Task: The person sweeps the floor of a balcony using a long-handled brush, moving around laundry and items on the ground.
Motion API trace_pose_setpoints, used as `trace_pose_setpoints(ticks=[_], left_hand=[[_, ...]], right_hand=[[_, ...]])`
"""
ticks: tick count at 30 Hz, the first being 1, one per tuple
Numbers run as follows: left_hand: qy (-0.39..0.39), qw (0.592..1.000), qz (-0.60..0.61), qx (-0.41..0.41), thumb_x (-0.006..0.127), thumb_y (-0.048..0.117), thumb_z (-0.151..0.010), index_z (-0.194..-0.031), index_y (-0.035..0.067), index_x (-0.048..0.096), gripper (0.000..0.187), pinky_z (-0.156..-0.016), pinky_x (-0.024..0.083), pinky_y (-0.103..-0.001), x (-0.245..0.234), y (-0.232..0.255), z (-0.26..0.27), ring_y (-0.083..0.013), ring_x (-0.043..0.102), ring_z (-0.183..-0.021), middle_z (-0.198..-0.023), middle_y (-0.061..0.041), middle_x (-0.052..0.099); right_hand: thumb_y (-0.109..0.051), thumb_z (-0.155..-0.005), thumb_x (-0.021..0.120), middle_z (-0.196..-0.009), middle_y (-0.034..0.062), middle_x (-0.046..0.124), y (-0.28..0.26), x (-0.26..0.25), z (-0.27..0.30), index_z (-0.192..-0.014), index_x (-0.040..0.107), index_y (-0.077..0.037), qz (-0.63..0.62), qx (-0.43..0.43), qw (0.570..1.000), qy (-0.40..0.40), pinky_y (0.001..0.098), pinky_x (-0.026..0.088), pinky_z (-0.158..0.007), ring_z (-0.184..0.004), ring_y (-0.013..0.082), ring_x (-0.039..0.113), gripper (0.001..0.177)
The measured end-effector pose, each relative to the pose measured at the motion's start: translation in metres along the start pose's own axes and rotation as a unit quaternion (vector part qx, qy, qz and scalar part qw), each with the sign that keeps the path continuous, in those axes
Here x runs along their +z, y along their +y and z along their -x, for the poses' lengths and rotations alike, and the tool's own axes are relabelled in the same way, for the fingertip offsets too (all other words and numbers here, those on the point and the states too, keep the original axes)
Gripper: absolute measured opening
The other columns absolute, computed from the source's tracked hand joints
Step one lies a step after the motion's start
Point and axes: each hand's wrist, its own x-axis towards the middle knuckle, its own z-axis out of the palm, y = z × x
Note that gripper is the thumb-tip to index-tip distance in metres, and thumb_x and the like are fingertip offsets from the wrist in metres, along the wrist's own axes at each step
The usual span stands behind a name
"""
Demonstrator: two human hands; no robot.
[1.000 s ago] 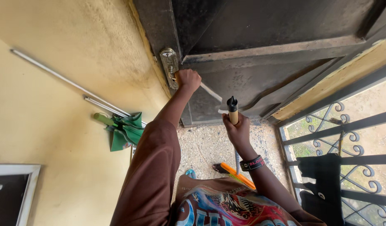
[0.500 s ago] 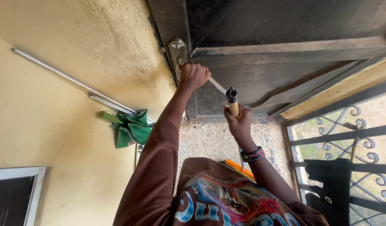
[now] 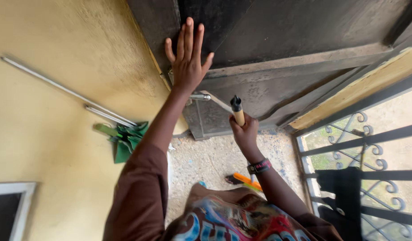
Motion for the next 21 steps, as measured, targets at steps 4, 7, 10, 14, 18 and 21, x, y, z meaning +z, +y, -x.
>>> trace_pose_setpoints(ticks=[4, 7, 10, 14, 18, 21], left_hand=[[0.002, 0.991, -0.133, -0.007, 0.047, 0.071, -0.112, -0.174, 0.014, 0.007, 0.093, -0.127, -0.011, -0.060, -0.002, 0.009, 0.002, -0.0217, 0.005, -0.165, -0.178, -0.009, 0.001], [-0.003, 0.993, -0.119, -0.001, 0.046, 0.068, -0.112, -0.169, 0.013, 0.004, 0.090, -0.129, -0.010, -0.060, 0.014, -0.005, -0.007, -0.0216, 0.002, -0.166, -0.179, -0.008, -0.002], [0.013, 0.991, -0.133, 0.014, 0.044, 0.073, -0.111, -0.169, 0.011, 0.001, 0.095, -0.129, -0.007, -0.062, 0.030, -0.020, -0.023, -0.0241, -0.001, -0.166, -0.179, -0.009, -0.003], [0.056, 0.987, -0.145, 0.038, 0.042, 0.075, -0.111, -0.170, 0.011, -0.002, 0.097, -0.130, -0.007, -0.062, 0.058, -0.040, -0.051, -0.0241, -0.004, -0.166, -0.179, -0.009, -0.006], [0.070, 0.986, -0.150, 0.037, 0.040, 0.080, -0.110, -0.172, 0.012, -0.003, 0.101, -0.129, -0.004, -0.063, 0.057, -0.040, -0.036, -0.0245, -0.005, -0.166, -0.179, -0.008, -0.009], [0.071, 0.984, -0.155, 0.041, 0.039, 0.081, -0.108, -0.173, 0.014, -0.003, 0.103, -0.128, -0.004, -0.064, 0.056, -0.046, -0.049, -0.0241, -0.004, -0.166, -0.179, -0.008, -0.009]], right_hand=[[-0.016, -0.090, 0.072, -0.053, 0.0047, 0.053, -0.001, -0.001, -0.001, -0.074, 0.060, 0.002, 0.004, -0.026, 1.000, 0.000, 0.0310, 0.039, -0.046, -0.046, 0.0106, 0.047, 0.026], [-0.016, -0.093, 0.071, -0.055, 0.0039, 0.056, 0.001, 0.004, -0.005, -0.076, 0.062, 0.001, -0.029, 0.014, 0.999, -0.030, 0.0312, 0.036, -0.046, -0.048, 0.0101, 0.046, 0.026], [-0.015, -0.092, 0.072, -0.057, 0.0031, 0.056, 0.004, 0.005, -0.013, -0.077, 0.062, 0.002, -0.035, -0.015, 0.999, -0.004, 0.0291, 0.038, -0.047, -0.052, 0.0079, 0.048, 0.025], [-0.018, -0.092, 0.073, -0.055, 0.0015, 0.058, 0.018, -0.003, -0.037, -0.074, 0.063, 0.001, 0.007, 0.039, 0.999, -0.018, 0.0297, 0.039, -0.044, -0.045, 0.0079, 0.050, 0.028], [-0.015, -0.093, 0.070, -0.061, 0.0007, 0.057, 0.026, 0.001, -0.032, -0.080, 0.065, -0.001, -0.070, 0.019, 0.997, -0.032, 0.0287, 0.036, -0.047, -0.055, 0.0051, 0.047, 0.020], [-0.015, -0.092, 0.072, -0.057, 0.0016, 0.054, 0.018, 0.015, -0.039, -0.074, 0.060, 0.000, -0.056, 0.007, 0.998, -0.021, 0.0293, 0.035, -0.046, -0.051, 0.0068, 0.045, 0.026]])
